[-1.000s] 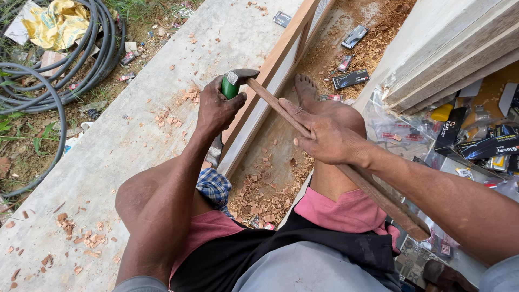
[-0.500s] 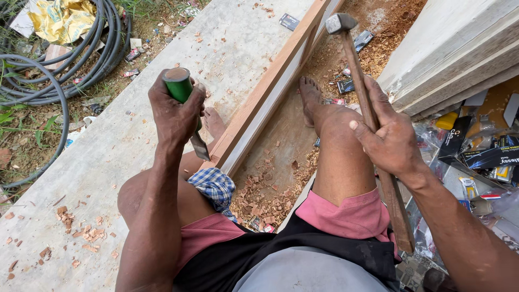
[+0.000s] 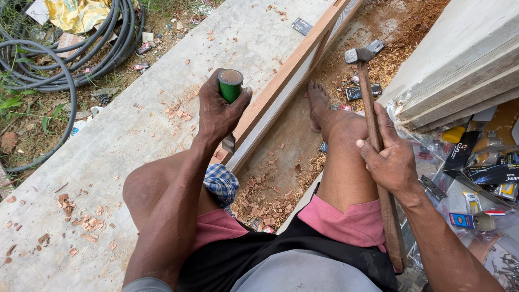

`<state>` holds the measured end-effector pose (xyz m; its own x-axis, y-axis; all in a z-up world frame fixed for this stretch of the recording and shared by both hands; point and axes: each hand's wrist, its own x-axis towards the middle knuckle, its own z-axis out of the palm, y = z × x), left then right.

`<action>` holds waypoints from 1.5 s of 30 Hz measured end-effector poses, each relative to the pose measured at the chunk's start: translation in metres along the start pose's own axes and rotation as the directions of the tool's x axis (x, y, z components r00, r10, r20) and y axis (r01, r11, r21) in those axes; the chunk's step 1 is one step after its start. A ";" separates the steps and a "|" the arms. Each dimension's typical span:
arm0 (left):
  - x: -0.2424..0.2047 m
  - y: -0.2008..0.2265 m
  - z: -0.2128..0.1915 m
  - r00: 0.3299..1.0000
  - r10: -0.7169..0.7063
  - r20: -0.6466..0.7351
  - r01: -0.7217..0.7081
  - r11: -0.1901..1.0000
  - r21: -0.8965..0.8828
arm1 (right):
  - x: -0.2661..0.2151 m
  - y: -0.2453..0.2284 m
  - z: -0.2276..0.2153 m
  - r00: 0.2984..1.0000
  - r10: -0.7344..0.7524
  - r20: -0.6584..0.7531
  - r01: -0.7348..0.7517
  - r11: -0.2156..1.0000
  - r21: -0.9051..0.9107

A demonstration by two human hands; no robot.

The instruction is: The person uses a chisel and a hammer to carve a groove into a wooden door frame.

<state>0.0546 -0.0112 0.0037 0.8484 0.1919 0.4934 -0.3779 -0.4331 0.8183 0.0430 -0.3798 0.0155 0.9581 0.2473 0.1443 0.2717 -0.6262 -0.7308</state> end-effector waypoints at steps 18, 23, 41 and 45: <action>0.005 0.007 0.002 0.946 0.017 0.324 0.033 0.988 -0.149 | -0.003 0.002 0.000 0.999 -0.040 -0.011 0.039 0.998 -0.055; -0.001 -0.004 -0.015 0.990 -0.126 0.062 0.138 0.954 -0.266 | -0.004 0.001 -0.003 1.000 0.028 -0.001 -0.028 0.998 -0.057; 0.023 -0.011 0.014 0.978 -0.146 0.147 0.158 0.984 -0.077 | 0.001 -0.022 -0.015 0.983 -0.164 0.077 0.175 0.971 -0.164; 0.017 -0.016 0.033 0.991 -0.117 0.072 0.110 0.989 0.097 | 0.019 -0.049 -0.043 0.968 -0.235 0.085 0.241 0.968 -0.073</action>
<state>0.0874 -0.0301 -0.0102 0.9113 0.1770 0.3717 -0.2447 -0.4931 0.8348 0.0514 -0.3758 0.0829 0.8561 0.4495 0.2549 0.5009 -0.6006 -0.6232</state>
